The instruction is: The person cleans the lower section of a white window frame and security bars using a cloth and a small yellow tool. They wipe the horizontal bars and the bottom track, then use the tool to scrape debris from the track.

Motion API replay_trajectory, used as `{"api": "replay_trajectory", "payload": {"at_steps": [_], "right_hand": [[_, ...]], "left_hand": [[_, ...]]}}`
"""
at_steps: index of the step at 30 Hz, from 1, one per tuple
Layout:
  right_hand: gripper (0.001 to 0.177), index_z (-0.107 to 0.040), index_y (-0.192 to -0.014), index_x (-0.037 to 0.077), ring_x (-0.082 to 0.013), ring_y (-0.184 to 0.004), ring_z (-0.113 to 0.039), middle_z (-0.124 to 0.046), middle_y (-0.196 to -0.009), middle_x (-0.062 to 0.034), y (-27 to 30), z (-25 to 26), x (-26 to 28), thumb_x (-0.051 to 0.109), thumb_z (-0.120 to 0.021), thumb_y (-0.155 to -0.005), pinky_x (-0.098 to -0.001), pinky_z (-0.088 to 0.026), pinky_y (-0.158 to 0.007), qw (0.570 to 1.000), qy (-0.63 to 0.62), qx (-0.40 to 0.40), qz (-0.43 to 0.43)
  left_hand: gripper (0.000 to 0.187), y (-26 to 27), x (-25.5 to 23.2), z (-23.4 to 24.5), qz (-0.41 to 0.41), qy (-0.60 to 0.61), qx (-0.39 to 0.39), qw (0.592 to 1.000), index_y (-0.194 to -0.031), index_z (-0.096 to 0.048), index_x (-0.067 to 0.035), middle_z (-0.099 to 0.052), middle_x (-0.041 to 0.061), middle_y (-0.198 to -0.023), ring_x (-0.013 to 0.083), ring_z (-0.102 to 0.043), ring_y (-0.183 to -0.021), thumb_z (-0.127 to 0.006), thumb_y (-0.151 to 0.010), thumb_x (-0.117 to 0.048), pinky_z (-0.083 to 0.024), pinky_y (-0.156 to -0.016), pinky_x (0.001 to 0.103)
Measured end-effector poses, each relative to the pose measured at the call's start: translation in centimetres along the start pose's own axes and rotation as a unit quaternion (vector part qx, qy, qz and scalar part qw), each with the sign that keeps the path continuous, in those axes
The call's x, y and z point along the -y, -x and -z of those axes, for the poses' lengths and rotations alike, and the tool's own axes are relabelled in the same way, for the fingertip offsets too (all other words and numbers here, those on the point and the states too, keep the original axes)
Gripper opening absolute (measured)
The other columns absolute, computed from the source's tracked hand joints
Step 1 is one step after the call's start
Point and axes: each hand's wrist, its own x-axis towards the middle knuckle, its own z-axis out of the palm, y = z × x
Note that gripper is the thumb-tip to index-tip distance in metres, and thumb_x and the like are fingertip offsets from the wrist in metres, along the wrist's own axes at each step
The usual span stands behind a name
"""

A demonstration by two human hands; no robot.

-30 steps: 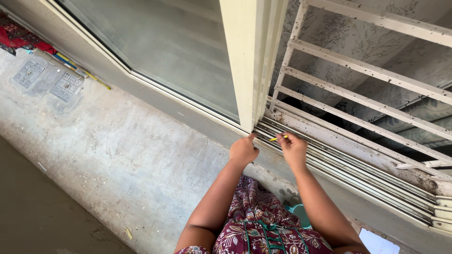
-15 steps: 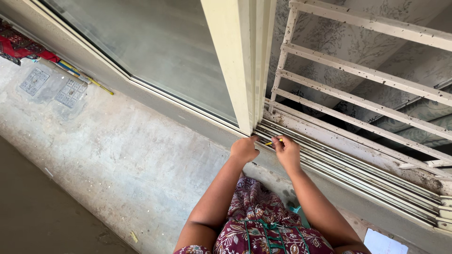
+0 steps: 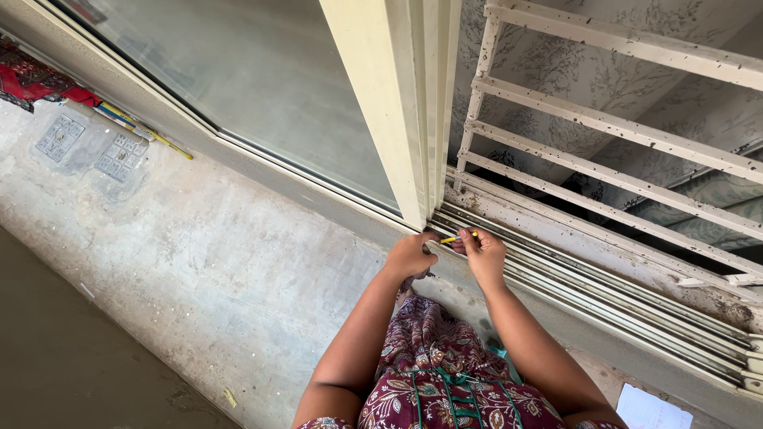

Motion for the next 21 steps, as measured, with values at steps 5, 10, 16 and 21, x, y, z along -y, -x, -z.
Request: {"api": "replay_trajectory", "payload": {"at_steps": [5,10,16,21], "right_hand": [[0.021,-0.071,-0.103,-0.005,-0.0191,-0.078,-0.076,-0.075,-0.088,-0.0113,0.2,0.0,1.4,0.014,-0.064,-0.101,-0.0318,-0.066,-0.071,0.998,-0.050,0.029,-0.010],[0.018,-0.072,-0.104,-0.002,-0.0178,-0.079,-0.076,-0.076,-0.089,-0.0101,0.9,-0.3,2.5,0.015,-0.066,-0.100,-0.0306,-0.065,-0.073,0.996,0.004,0.073,0.054],[0.020,-0.072,-0.107,-0.002,-0.0159,-0.077,-0.076,-0.077,-0.090,-0.0115,0.3,1.7,2.3,0.017,-0.067,-0.100,-0.0289,-0.063,-0.067,0.990,0.101,0.014,0.093],[0.017,-0.075,-0.105,0.002,-0.0130,-0.077,-0.078,-0.078,-0.085,-0.0072,0.7,0.9,3.0,0.017,-0.068,-0.101,-0.0259,-0.064,-0.066,0.969,0.187,0.032,0.159]], "left_hand": [[0.047,1.5,-0.9,1.4,-0.013,0.048,-0.016,0.999,-0.118,-0.068,-0.019,-0.075,0.013,-0.084,0.0331,-0.074,-0.085,-0.072,-0.072,-0.022,-0.057,-0.078,0.045],[0.042,3.4,-1.0,3.1,0.008,-0.002,-0.049,0.999,-0.116,-0.066,-0.018,-0.076,0.010,-0.085,0.0322,-0.075,-0.086,-0.073,-0.076,-0.022,-0.057,-0.078,0.046],[0.053,2.8,-2.0,2.4,0.001,-0.058,-0.045,0.997,-0.127,-0.063,-0.019,-0.075,0.012,-0.090,0.0354,-0.072,-0.091,-0.072,-0.074,-0.022,-0.057,-0.081,0.049],[0.058,1.9,-2.6,1.6,0.016,-0.091,-0.005,0.996,-0.132,-0.062,-0.021,-0.077,0.014,-0.092,0.0361,-0.072,-0.094,-0.069,-0.075,-0.024,-0.057,-0.084,0.049]]}}
